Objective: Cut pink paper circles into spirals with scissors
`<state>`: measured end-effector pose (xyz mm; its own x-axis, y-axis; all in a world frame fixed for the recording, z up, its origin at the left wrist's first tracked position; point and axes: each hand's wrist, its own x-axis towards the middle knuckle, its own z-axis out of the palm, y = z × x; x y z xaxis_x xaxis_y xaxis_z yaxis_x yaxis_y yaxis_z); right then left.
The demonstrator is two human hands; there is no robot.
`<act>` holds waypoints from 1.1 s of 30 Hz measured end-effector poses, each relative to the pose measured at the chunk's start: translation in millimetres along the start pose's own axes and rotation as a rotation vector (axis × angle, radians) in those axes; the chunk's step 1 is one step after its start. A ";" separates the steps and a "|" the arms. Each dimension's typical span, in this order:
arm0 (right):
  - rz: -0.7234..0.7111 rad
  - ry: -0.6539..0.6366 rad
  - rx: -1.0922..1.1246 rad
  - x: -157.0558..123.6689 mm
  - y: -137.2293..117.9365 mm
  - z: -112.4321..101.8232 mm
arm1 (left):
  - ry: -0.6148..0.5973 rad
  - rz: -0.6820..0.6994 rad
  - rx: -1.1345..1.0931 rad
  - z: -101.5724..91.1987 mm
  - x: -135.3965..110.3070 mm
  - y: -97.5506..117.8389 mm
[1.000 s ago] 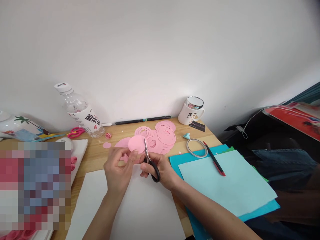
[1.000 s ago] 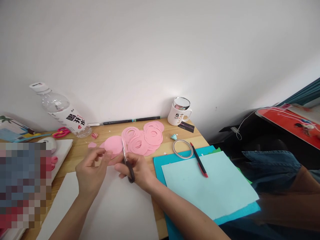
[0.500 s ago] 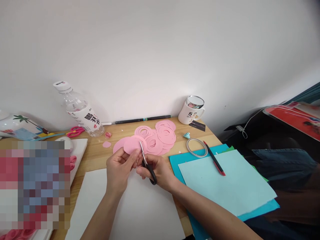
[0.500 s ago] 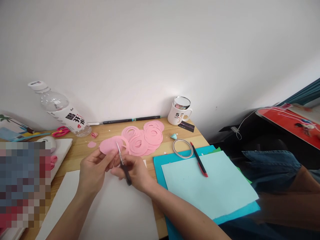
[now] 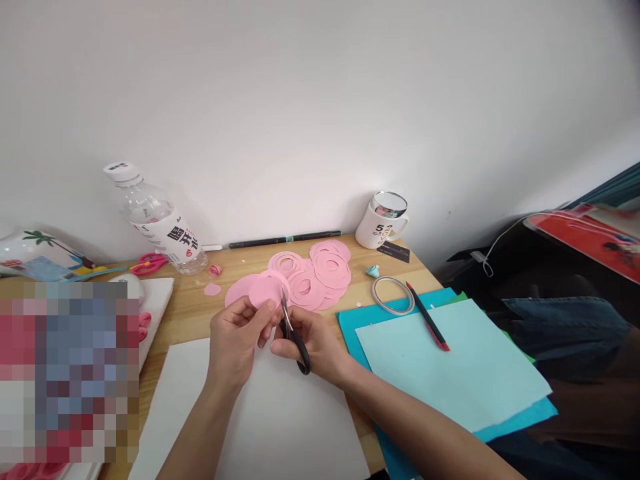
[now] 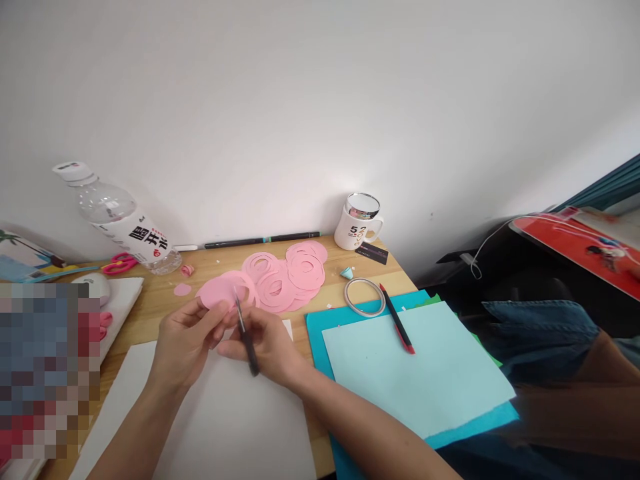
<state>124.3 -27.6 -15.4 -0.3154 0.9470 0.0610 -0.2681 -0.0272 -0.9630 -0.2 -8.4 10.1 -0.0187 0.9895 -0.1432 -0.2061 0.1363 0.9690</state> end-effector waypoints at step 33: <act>0.019 0.006 0.030 -0.6 -3.9 0.5 | -0.131 -0.029 0.073 -5.1 2.4 2.5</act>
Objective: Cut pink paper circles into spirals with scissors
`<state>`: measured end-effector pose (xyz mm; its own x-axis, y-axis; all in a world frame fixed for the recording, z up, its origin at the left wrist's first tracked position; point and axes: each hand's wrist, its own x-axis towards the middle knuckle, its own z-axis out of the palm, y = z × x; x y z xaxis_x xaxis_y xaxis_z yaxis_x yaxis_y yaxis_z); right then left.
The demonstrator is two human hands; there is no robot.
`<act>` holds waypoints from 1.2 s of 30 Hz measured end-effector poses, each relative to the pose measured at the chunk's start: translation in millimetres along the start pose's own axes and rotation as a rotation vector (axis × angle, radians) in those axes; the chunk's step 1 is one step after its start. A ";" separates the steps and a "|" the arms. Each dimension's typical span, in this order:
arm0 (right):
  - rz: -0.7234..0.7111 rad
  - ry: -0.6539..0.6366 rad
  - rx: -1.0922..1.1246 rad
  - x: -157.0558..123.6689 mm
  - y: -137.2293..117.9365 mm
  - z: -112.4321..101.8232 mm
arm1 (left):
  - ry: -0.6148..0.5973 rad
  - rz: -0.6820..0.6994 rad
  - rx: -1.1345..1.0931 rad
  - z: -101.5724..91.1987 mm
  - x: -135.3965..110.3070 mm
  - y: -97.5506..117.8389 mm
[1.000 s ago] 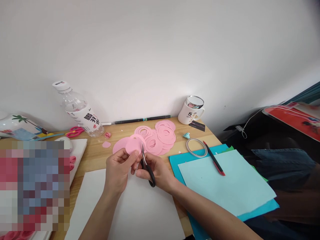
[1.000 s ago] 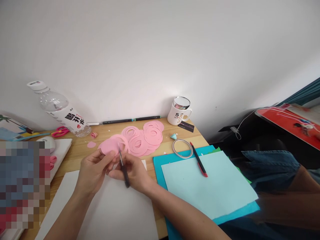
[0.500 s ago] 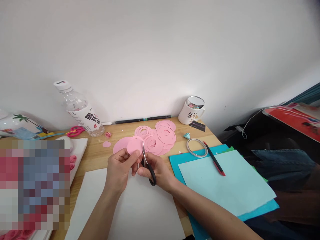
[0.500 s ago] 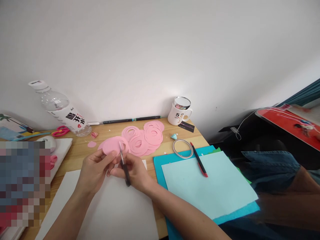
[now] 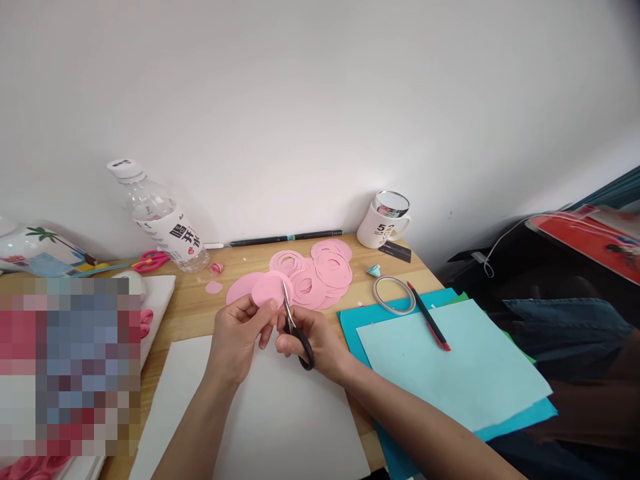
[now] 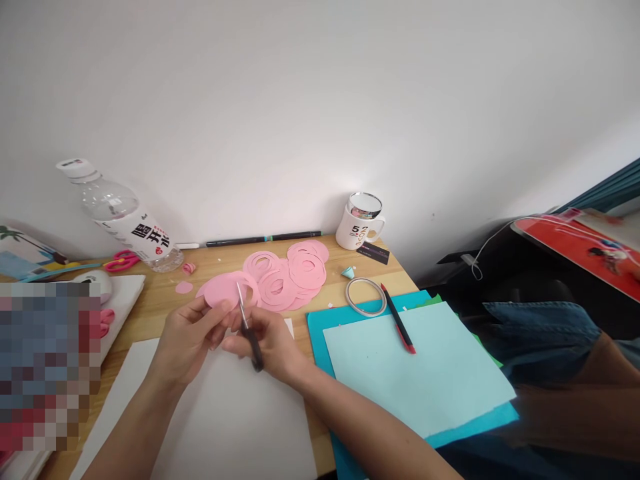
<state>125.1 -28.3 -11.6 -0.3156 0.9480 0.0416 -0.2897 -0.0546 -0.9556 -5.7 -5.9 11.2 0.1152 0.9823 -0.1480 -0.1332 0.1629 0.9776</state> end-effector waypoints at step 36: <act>-0.003 -0.031 -0.019 0.9 3.2 -2.5 | 0.008 -0.022 -0.041 0.6 0.6 1.9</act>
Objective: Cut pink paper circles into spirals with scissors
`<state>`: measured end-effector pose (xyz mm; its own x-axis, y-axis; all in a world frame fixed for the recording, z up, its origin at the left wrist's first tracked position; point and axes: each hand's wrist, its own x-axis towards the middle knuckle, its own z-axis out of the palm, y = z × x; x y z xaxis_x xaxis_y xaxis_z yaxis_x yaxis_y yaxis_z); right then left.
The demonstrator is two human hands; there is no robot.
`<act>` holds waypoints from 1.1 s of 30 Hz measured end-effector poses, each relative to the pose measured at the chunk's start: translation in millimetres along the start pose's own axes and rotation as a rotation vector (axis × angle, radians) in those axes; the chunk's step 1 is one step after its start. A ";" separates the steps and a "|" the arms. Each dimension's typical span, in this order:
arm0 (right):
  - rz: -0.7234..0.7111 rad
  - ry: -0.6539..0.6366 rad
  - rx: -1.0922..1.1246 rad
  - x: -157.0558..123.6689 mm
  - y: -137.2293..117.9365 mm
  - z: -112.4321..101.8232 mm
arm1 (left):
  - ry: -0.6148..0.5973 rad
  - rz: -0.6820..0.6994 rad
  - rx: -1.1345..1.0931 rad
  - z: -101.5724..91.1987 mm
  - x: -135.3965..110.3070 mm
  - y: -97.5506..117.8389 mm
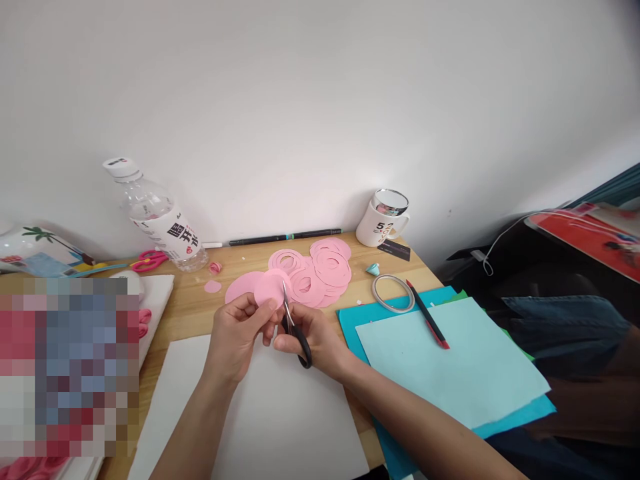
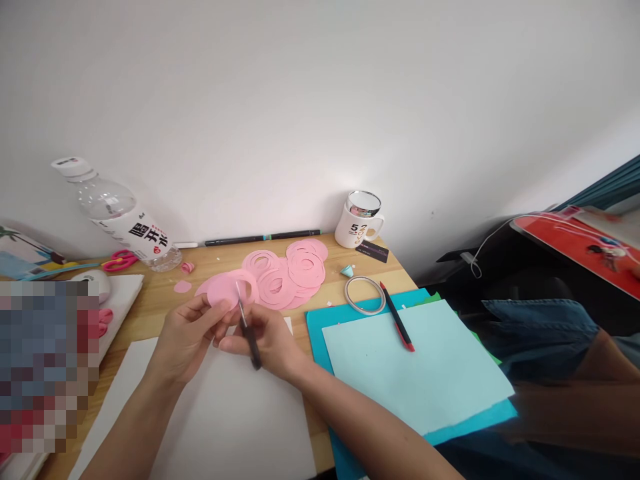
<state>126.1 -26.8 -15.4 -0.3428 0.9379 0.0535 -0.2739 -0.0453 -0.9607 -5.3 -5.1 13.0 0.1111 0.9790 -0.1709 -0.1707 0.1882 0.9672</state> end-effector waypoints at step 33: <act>0.097 0.040 -0.042 -3.0 3.2 -1.8 | 0.021 0.031 -0.079 -1.9 -0.1 1.1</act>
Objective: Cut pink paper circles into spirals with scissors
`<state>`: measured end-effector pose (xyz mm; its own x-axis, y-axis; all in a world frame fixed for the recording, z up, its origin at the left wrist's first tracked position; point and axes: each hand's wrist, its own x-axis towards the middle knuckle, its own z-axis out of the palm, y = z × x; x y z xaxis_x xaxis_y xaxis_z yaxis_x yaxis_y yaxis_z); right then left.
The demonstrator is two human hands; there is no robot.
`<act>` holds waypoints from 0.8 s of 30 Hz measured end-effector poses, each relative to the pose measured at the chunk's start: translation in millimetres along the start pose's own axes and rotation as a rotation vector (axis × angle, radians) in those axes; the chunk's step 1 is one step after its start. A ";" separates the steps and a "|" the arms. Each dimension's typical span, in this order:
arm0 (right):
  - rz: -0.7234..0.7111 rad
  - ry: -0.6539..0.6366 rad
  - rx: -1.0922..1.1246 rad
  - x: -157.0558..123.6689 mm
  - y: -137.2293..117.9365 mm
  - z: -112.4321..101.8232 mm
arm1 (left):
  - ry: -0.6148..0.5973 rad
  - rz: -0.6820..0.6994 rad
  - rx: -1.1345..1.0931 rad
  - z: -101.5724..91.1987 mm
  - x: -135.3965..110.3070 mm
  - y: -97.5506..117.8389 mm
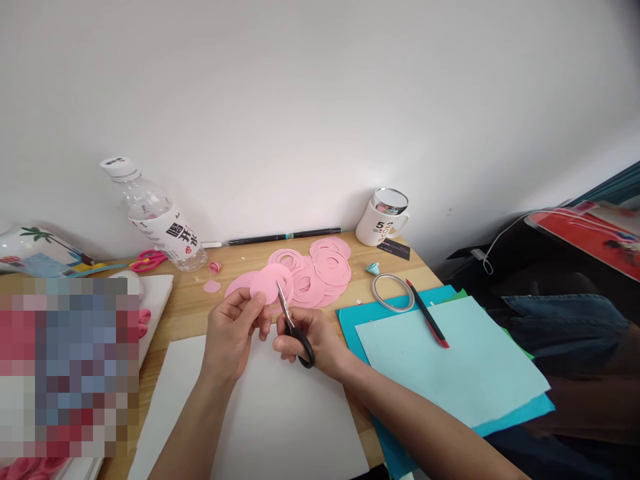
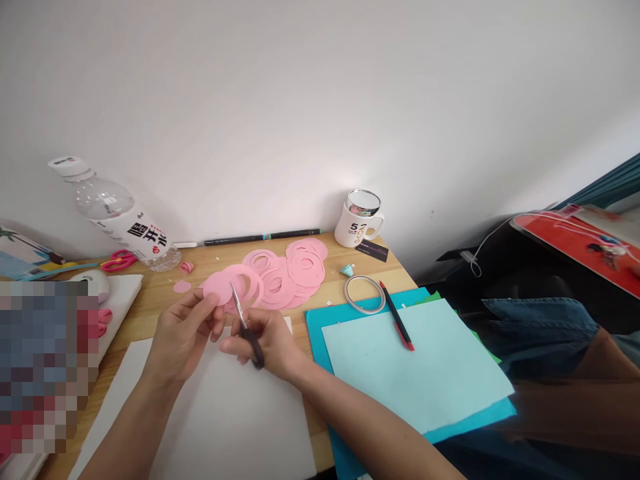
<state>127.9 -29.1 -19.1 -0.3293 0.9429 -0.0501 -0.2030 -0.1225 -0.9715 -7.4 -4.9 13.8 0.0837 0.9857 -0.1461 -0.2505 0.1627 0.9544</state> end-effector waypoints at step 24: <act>-0.093 -0.010 0.040 3.3 1.6 -4.1 | -0.096 -0.005 0.092 -0.4 0.7 -1.9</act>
<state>130.3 -25.0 -21.8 -0.3167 0.9476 0.0426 -0.2700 -0.0470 -0.9617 -7.2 -4.4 11.8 0.1775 0.9755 -0.1299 -0.1602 0.1589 0.9742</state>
